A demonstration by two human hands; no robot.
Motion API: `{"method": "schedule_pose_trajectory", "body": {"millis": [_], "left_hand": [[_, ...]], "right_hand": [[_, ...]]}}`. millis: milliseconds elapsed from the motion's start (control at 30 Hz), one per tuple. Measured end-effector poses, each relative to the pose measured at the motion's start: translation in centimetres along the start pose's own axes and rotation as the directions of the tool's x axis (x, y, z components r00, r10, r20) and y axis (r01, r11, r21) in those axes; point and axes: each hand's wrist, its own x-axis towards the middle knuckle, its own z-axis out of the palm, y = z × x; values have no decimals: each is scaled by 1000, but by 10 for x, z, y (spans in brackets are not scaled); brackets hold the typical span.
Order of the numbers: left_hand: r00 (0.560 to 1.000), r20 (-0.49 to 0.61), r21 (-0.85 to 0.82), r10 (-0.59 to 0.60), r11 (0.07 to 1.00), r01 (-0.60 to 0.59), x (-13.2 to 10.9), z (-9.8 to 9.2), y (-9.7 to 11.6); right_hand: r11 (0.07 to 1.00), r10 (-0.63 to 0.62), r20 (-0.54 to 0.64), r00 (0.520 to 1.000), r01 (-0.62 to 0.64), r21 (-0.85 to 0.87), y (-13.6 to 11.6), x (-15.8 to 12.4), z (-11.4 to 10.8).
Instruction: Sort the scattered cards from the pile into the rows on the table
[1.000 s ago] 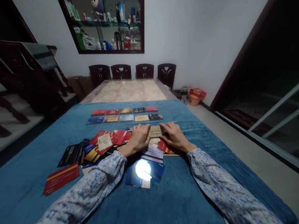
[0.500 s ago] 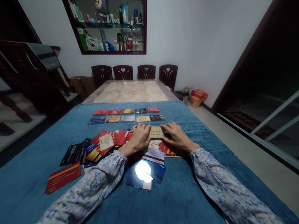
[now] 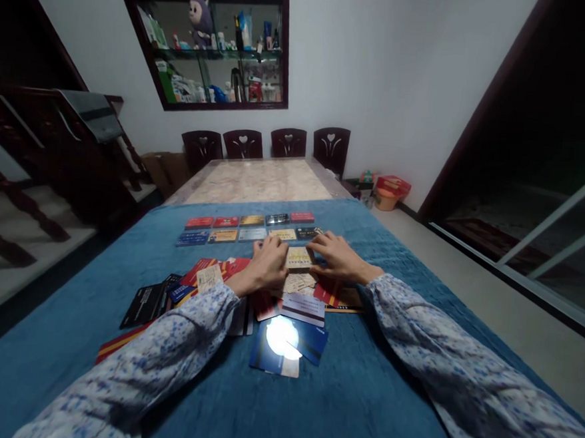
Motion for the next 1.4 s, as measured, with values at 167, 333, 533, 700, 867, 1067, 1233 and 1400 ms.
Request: {"method": "schedule_pose_trajectory", "body": {"millis": [167, 333, 533, 700, 867, 1067, 1233, 1400], "left_hand": [[999, 35, 35, 18, 999, -19, 14, -3, -18], [998, 65, 35, 14, 999, -16, 29, -8, -34], [996, 86, 19, -16, 1000, 14, 50, -12, -50], [991, 114, 35, -63, 998, 60, 67, -9, -59], [987, 131, 70, -94, 994, 85, 79, 1, -68], [979, 161, 66, -126, 991, 117, 88, 5, -73], [969, 206, 56, -136, 990, 127, 91, 7, -75], [963, 233, 54, -136, 990, 126, 92, 9, -77]], "right_hand": [[1000, -17, 32, 999, 17, -7, 6, 21, -1], [1000, -6, 74, 997, 6, -4, 12, 42, -2], [1000, 21, 111, 994, -20, -18, 22, 72, 3], [996, 82, 195, 977, -77, -33, 29, 93, 8], [992, 129, 267, 955, -128, -22, 32, 107, 9], [988, 152, 312, 938, -154, -18, 34, 118, 11], [987, 153, 340, 928, -160, -9, 34, 121, 13], [987, 149, 362, 920, -161, 3, 34, 122, 16]]}}
